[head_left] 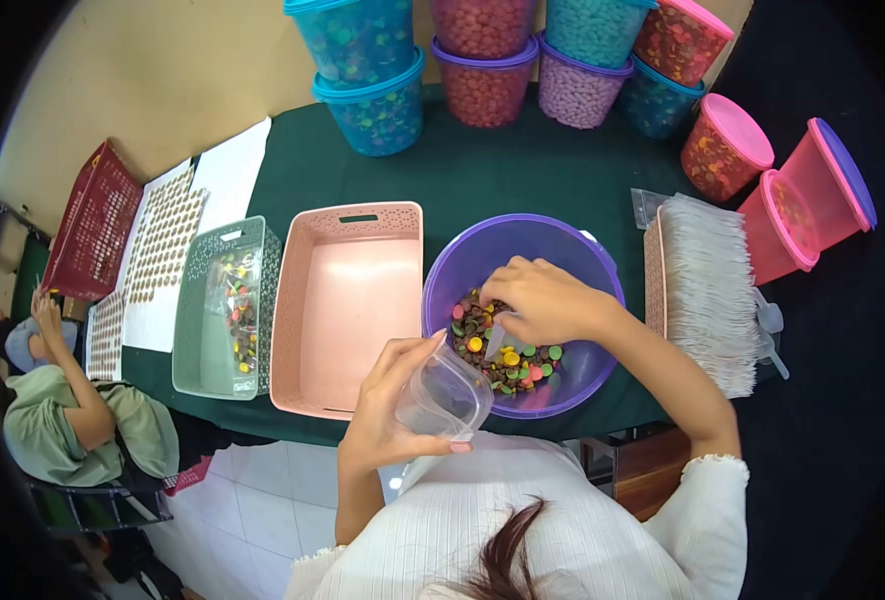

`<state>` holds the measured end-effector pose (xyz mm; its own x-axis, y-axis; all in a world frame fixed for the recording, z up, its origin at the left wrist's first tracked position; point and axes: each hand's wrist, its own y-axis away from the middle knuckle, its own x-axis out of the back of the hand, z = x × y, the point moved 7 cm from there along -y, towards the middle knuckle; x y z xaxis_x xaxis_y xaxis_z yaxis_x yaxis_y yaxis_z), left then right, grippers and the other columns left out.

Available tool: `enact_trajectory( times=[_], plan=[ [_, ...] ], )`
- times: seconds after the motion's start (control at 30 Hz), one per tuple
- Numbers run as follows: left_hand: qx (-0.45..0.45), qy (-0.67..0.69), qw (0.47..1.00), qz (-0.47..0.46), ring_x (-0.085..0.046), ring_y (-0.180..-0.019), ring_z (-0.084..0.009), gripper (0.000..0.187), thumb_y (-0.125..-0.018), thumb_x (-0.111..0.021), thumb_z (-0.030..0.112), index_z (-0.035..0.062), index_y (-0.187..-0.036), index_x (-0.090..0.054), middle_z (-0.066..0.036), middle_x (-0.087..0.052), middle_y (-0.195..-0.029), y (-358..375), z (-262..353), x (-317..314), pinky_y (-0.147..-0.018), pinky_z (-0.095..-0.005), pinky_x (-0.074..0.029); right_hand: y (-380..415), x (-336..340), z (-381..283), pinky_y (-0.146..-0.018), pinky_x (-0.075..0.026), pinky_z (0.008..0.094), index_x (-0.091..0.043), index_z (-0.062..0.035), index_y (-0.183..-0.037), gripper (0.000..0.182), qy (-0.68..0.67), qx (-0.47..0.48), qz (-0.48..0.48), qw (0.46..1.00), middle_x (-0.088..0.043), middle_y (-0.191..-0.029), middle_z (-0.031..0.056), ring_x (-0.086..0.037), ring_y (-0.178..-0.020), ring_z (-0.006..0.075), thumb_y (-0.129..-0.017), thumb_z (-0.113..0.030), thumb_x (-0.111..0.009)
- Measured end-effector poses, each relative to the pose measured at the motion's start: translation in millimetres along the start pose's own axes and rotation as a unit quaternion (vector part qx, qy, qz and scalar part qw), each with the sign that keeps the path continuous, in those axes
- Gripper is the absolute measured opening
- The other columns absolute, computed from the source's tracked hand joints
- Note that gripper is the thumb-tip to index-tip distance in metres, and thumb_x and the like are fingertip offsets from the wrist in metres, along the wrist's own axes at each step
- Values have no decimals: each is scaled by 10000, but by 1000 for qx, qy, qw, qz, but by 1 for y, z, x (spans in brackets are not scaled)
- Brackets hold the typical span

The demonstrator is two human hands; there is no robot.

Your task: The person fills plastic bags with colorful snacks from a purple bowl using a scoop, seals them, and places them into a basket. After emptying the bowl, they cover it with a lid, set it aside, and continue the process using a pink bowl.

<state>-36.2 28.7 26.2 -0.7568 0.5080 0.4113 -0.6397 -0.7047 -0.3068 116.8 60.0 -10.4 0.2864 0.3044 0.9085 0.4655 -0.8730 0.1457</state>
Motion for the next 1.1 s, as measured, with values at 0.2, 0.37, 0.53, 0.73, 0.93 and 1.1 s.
enact_trajectory(
  times=[0.2, 0.37, 0.53, 0.73, 0.93, 1.1],
  plan=[
    [4, 80, 996, 35, -468, -973, -290, 887, -481, -757, 201, 49, -1244, -332, -170, -465, -1045, 12, -4, 0, -820, -362, -373, -16, -78, 45, -906, -243, 446, -568, -63, -996, 366, 255, -90, -306, 913, -563, -989, 85, -469, -1024, 224, -654, -190, -589],
    [-85, 42, 995, 12, -457, -994, -310, 937, -459, -773, 182, 107, -1258, -290, -190, -443, -1088, 19, -2, 0, -832, -403, -355, -9, -61, 41, -810, -309, 410, -617, -72, -922, 308, 233, -143, -336, 901, -601, -907, 76, -563, -874, 236, -650, -215, -626],
    [-80, 69, 994, -3, -455, -998, -311, 980, -412, -809, 166, 128, -1248, -298, -200, -446, -1115, 15, 0, -3, -833, -394, -359, -18, -38, 51, -665, -324, 386, -632, -114, -887, 208, 332, -259, -236, 876, -597, -773, -5, -565, -745, 187, -690, -159, -583],
    [-10, 108, 994, -3, -421, -1076, -301, 1197, -323, -847, 354, 67, -1276, -182, -200, -436, -1118, 18, -15, -5, -927, -413, -310, -34, -59, 56, -766, -359, 384, -574, -27, -945, 319, 250, -145, -167, 943, -604, -848, 88, -574, -828, 232, -669, -187, -584],
    [27, 143, 989, 12, -434, -1056, -298, 1304, -224, -812, 484, 12, -1270, -191, -172, -442, -1099, 15, -21, -7, -900, -413, -302, -16, -96, 34, -814, -345, 400, -595, -34, -902, 307, 175, -78, -392, 900, -602, -899, 96, -567, -849, 243, -649, -206, -579],
    [31, 99, 994, -43, -394, -1106, -290, 1152, -317, -835, 402, -1, -1243, -281, -187, -404, -1150, 18, -22, -5, -941, -377, -286, -15, -82, 46, -797, -367, 353, -615, -93, -848, 262, 21, -105, -385, 917, -612, -755, 79, -576, -792, 223, -672, -243, -492]
  ],
)
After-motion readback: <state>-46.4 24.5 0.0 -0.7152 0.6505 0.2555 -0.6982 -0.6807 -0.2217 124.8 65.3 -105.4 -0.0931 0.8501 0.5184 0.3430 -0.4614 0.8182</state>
